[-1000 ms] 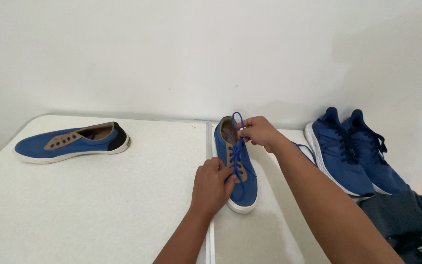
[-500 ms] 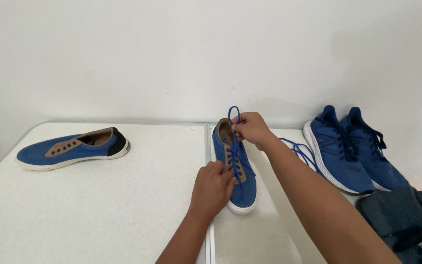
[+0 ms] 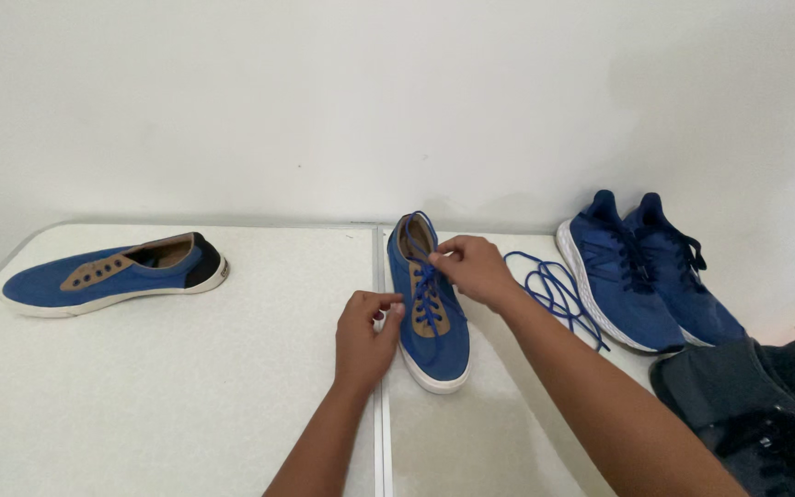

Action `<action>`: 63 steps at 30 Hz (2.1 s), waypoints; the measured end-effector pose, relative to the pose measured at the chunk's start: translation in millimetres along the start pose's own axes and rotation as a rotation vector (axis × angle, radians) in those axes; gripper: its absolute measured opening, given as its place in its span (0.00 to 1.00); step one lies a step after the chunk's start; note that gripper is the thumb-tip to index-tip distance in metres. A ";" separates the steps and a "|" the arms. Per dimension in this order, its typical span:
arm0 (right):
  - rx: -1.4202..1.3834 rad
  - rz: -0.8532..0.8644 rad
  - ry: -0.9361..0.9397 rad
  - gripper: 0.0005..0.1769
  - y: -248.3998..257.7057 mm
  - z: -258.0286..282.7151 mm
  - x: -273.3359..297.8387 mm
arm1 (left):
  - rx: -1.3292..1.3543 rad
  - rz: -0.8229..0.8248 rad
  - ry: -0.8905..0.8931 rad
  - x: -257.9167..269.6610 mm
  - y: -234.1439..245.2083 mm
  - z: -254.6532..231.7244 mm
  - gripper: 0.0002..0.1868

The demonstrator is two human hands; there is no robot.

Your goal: The person threads blue laces through the eyelets of a blue canvas shoe, pulls them tight, and ties a knot. They then repeat the lacing process on a second blue canvas shoe, threading the laces through the eyelets and tightening them.

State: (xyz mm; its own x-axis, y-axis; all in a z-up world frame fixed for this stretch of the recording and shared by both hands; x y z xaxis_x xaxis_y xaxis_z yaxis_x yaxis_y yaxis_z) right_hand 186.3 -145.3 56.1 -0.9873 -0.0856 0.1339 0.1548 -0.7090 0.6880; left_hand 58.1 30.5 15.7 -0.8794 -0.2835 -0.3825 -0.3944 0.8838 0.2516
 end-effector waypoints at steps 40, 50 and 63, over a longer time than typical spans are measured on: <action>0.527 -0.474 0.696 0.32 -44.0 33.2 34.9 | -0.169 -0.033 -0.222 4.2 -4.9 -6.3 0.25; 0.171 -0.245 0.202 0.44 -37.6 0.3 28.2 | -0.280 0.159 -0.235 0.7 -17.6 -9.9 0.29; 0.152 -0.402 0.029 0.43 28.6 -65.8 58.6 | -0.289 0.186 -0.303 -16.9 -91.0 -3.4 0.29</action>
State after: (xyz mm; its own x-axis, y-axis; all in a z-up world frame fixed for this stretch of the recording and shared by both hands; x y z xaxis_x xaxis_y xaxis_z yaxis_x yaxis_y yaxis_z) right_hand 130.5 -216.7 36.6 -0.9704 0.1552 -0.1852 -0.2412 -0.5789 0.7789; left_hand 108.0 -46.5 2.3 -0.8416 0.0296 -0.5393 -0.3335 0.7570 0.5619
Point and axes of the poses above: each hand's wrist, its own x-axis away from the middle knuckle, its own y-axis out of the back of the hand, z = x × y, the point moved 6 cm from there along -x, towards the middle knuckle, and after that the axes turned 5 degrees about -y, right-handed, at the moved point
